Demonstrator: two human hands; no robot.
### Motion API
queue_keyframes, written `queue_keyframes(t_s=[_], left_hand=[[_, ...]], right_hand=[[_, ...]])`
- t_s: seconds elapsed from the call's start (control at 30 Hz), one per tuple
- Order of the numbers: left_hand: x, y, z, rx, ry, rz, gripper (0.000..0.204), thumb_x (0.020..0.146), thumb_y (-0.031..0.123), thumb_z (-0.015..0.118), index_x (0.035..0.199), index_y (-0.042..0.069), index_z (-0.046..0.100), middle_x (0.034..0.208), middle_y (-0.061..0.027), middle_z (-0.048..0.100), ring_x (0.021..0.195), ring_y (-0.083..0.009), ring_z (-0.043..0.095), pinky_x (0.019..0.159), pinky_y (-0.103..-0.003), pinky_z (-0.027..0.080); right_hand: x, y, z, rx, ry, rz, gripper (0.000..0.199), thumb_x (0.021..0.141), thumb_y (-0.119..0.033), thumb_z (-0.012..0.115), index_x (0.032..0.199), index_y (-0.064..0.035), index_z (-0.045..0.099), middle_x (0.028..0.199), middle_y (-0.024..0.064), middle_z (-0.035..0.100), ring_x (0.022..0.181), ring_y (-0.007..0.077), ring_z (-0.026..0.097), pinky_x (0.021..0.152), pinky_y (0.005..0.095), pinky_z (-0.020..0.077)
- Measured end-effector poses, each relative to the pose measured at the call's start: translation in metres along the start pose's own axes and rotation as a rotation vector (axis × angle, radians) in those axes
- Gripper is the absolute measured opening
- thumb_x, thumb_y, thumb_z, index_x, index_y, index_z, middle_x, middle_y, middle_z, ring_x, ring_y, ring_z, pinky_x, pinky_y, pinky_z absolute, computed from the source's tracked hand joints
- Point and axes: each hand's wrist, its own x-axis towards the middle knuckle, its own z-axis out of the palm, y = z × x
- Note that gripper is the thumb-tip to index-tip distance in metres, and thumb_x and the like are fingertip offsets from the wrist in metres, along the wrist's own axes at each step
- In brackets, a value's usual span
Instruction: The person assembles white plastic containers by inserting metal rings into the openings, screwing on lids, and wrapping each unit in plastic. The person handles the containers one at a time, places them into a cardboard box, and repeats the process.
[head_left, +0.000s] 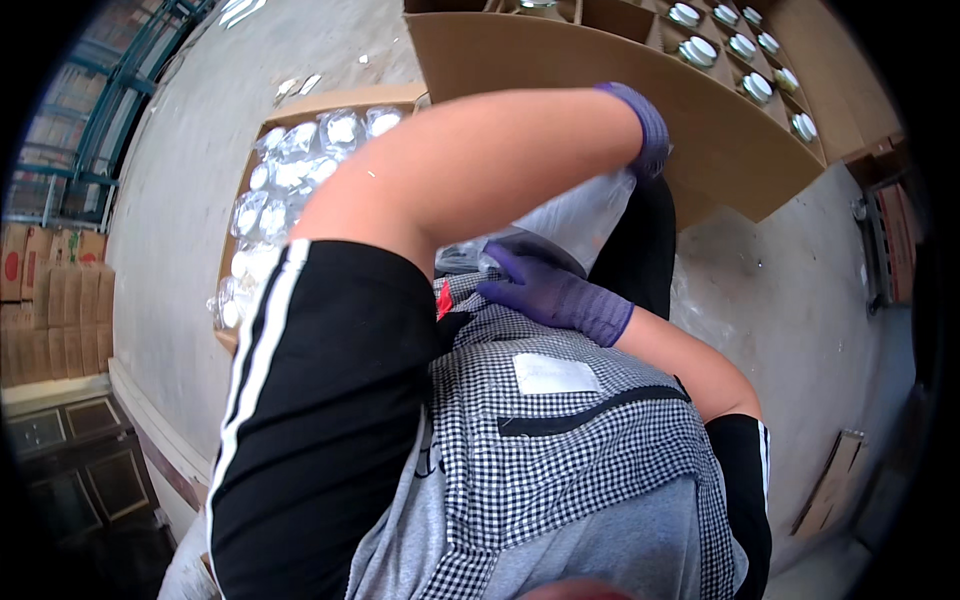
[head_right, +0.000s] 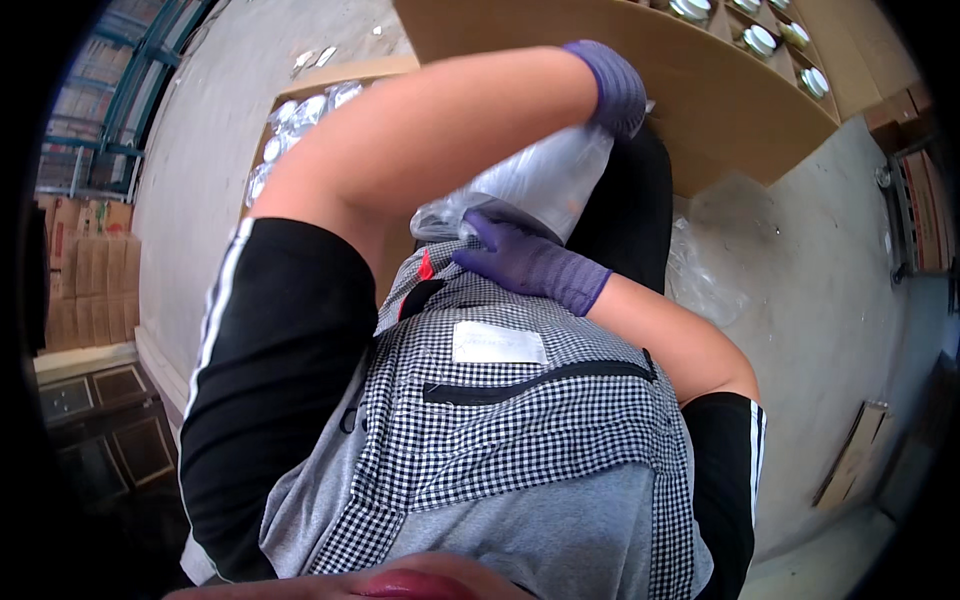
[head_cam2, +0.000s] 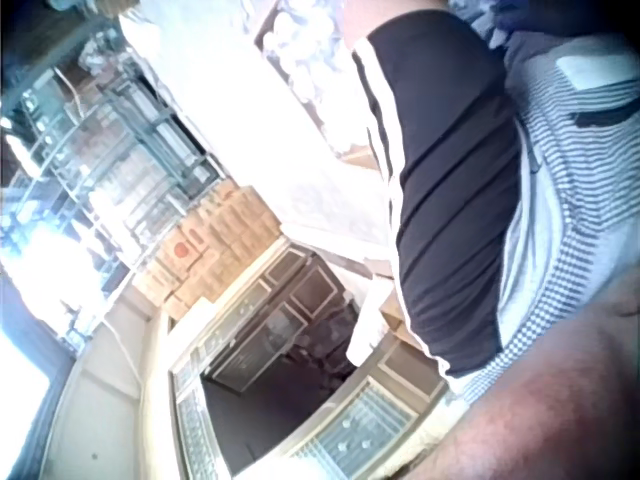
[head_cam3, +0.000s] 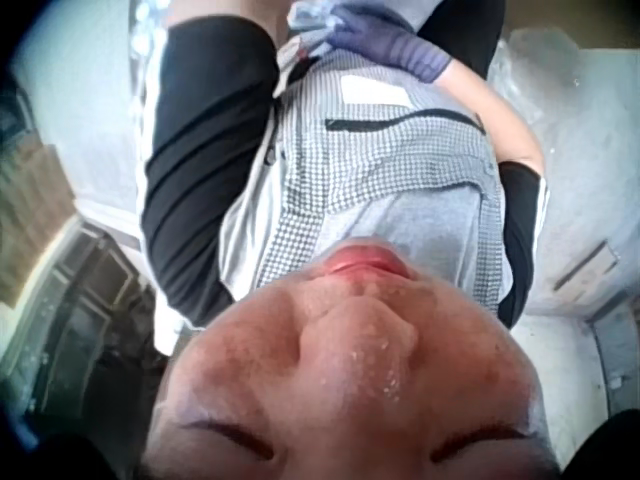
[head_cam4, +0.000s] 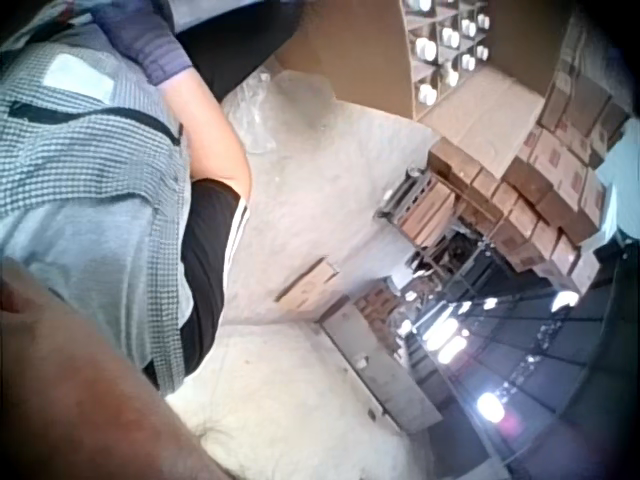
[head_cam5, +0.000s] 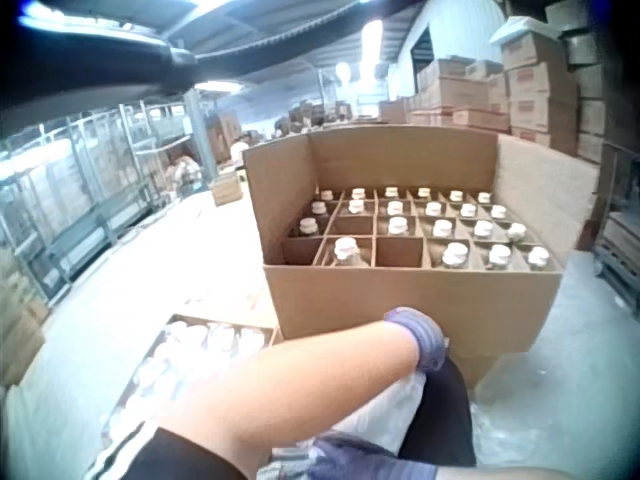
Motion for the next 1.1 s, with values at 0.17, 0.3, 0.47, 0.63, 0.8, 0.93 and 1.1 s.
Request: queue_keyframes(t_s=[0.17,0.3,0.47,0.63,0.8,0.93,1.1], left_hand=[[-0.094,-0.083,0.030,-0.668,0.145,-0.267,0.033,0.086,0.035,0.066,0.100,0.006,0.073,0.074,-0.0160,0.069,0.071,-0.0233,0.069,0.066,-0.039,0.056],[-0.253,-0.134,0.154,-0.640,0.722,-0.205,0.038,0.084,0.020,0.073,0.120,0.009,0.068,0.113,-0.0141,0.069,0.102,-0.0241,0.067,0.091,-0.039,0.055],[-0.369,-0.113,0.292,-1.182,0.867,-0.762,0.043,0.088,0.019,0.071,0.128,0.005,0.061,0.126,-0.0105,0.064,0.110,-0.0226,0.064,0.098,-0.034,0.051],[-0.372,-0.124,0.388,-0.610,0.423,-1.039,0.028,0.086,0.014,0.058,0.112,0.010,0.066,0.119,-0.0158,0.064,0.111,-0.0358,0.062,0.093,-0.042,0.051],[-0.351,-0.153,0.463,-0.787,0.098,-1.041,0.030,0.087,0.018,0.055,0.112,0.009,0.069,0.111,-0.0201,0.068,0.102,-0.0384,0.066,0.090,-0.046,0.051],[-0.300,-0.189,0.493,-0.843,-0.045,-0.924,0.030,0.088,0.024,0.056,0.107,0.005,0.071,0.111,-0.0213,0.070,0.104,-0.0382,0.067,0.091,-0.045,0.052],[-0.248,-0.216,0.529,-0.715,-0.517,-0.526,0.028,0.084,0.022,0.060,0.104,0.008,0.074,0.106,-0.0192,0.072,0.098,-0.0346,0.069,0.090,-0.042,0.053]], right_hand=[[-0.012,0.012,-0.009,-0.234,0.226,-0.020,0.077,0.094,-0.054,0.056,0.147,-0.0001,0.041,0.146,0.0285,0.045,0.142,0.0392,0.036,0.119,0.0432,0.0261],[0.041,0.011,-0.056,-0.905,0.419,-0.261,0.059,0.092,-0.047,0.058,0.144,-0.0203,0.051,0.149,0.0089,0.049,0.140,0.0310,0.040,0.119,0.0514,0.0258],[0.219,-0.031,-0.077,-1.248,0.123,-0.701,0.029,0.093,-0.026,0.052,0.109,-0.0169,0.074,0.129,0.0036,0.066,0.135,0.0232,0.046,0.126,0.0514,0.0109],[0.355,-0.016,-0.003,-1.265,-0.083,-0.879,0.048,0.089,-0.027,0.058,0.135,-0.0129,0.056,0.155,0.0067,0.042,0.149,0.0286,0.027,0.123,0.0493,0.0185],[0.313,-0.042,-0.010,-0.843,-0.235,-0.533,0.051,0.091,-0.026,0.056,0.140,-0.0105,0.055,0.147,0.0093,0.049,0.139,0.0294,0.041,0.117,0.0506,0.0267],[0.242,-0.039,-0.094,-0.480,0.065,-0.552,0.051,0.089,-0.025,0.063,0.135,-0.0051,0.056,0.139,0.0167,0.053,0.131,0.0344,0.048,0.114,0.0496,0.0321],[0.137,0.010,-0.137,-0.434,0.318,-0.299,0.053,0.089,-0.022,0.065,0.138,-0.0048,0.054,0.147,0.0196,0.047,0.135,0.0408,0.043,0.116,0.0477,0.0316]])
